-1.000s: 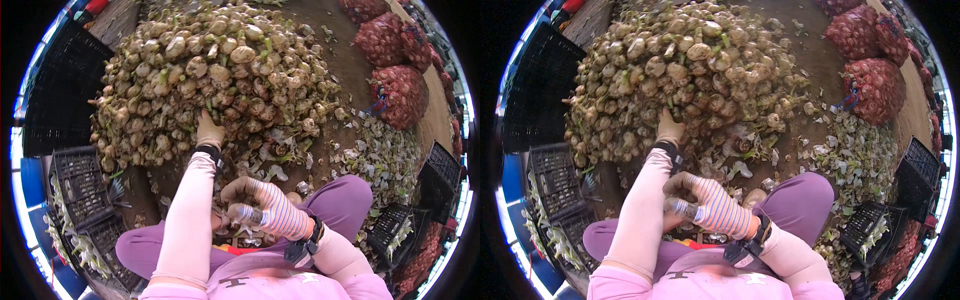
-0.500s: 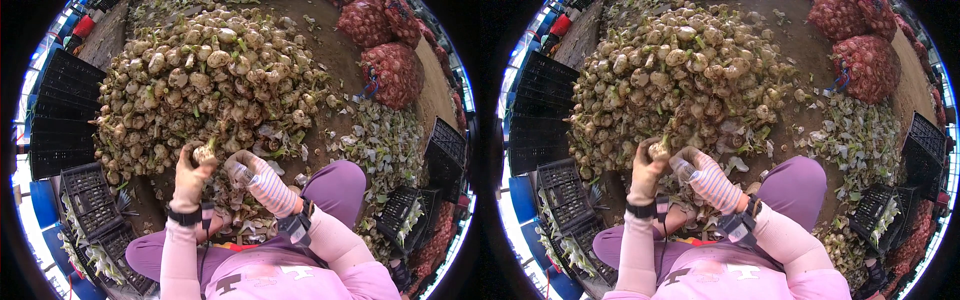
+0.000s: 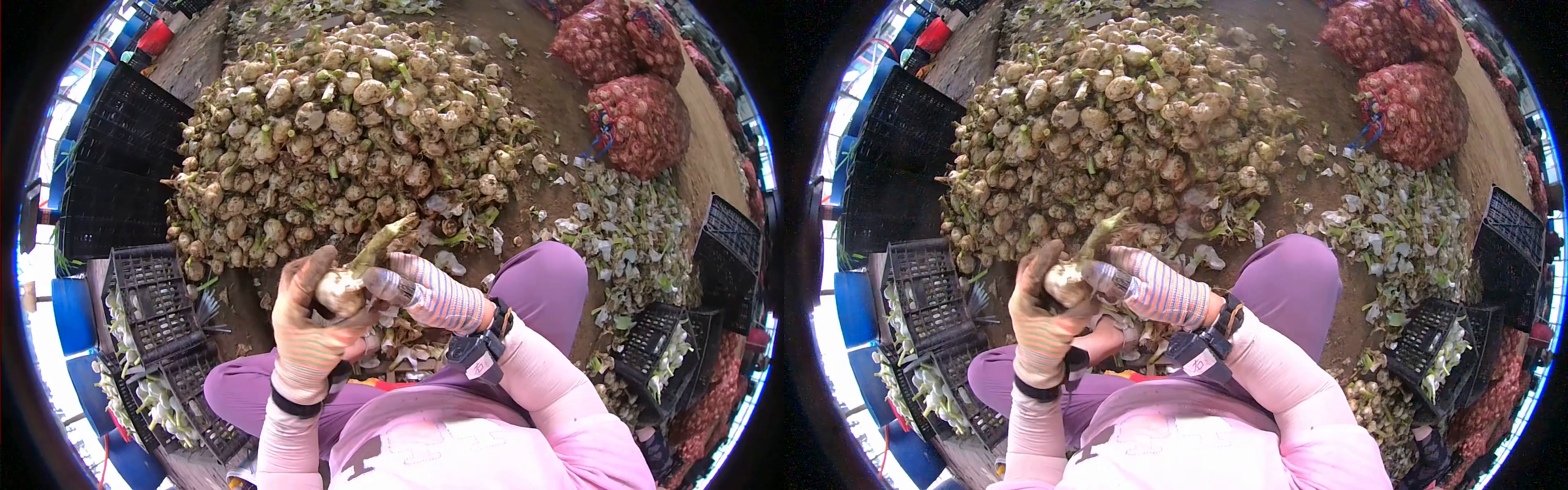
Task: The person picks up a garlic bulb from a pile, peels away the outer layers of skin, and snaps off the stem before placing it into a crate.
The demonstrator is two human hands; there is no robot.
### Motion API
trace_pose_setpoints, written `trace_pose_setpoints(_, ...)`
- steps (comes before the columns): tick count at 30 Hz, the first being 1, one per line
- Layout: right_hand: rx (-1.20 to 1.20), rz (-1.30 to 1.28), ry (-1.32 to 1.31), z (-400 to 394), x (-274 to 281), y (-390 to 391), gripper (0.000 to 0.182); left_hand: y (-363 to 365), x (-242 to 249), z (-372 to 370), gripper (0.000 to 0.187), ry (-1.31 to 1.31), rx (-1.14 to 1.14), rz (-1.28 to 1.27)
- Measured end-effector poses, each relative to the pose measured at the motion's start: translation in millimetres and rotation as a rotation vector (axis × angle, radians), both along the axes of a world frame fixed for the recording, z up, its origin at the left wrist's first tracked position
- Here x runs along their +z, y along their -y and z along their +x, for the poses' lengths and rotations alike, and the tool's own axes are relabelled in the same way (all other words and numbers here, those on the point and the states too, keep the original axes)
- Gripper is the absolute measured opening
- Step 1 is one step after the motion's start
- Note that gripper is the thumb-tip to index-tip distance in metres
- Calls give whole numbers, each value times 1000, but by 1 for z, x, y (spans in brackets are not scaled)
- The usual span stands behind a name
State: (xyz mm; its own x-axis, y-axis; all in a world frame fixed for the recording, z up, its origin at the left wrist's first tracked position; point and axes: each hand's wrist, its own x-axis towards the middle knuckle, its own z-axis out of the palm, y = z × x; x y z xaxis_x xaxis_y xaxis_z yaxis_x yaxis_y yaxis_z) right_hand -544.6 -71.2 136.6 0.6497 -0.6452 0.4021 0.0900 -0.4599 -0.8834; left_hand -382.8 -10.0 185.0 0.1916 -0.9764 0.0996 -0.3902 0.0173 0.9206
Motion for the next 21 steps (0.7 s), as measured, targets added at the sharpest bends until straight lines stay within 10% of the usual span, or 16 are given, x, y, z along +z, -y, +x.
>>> trace_pose_setpoints(2,95,155,-12,-6,-5,-4,26,-1,13,-5,54,-669,103,349)
trace_pose_setpoints(5,81,320,-42,-1,-2,-6,28,-8,13,-14,61,-622,174,322)
trace_pose_setpoints(7,-131,334,-77,8,0,-8,27,-11,-13,-8,65,232,58,-184)
trace_pose_setpoints(10,-130,772,147,14,-9,-14,16,-10,-4,-13,73,428,33,-228)
trace_pose_setpoints(13,-80,1080,399,16,-6,-15,21,-6,-4,-9,69,-1038,-12,286)
trace_pose_setpoints(15,104,926,356,8,8,-11,26,-1,5,-16,65,-1431,-57,265)
trace_pose_setpoints(19,273,1043,482,6,0,-5,28,4,-15,13,59,-1106,-126,463)
trace_pose_setpoints(21,-19,991,149,6,-7,-4,21,14,-21,22,33,-30,139,173)
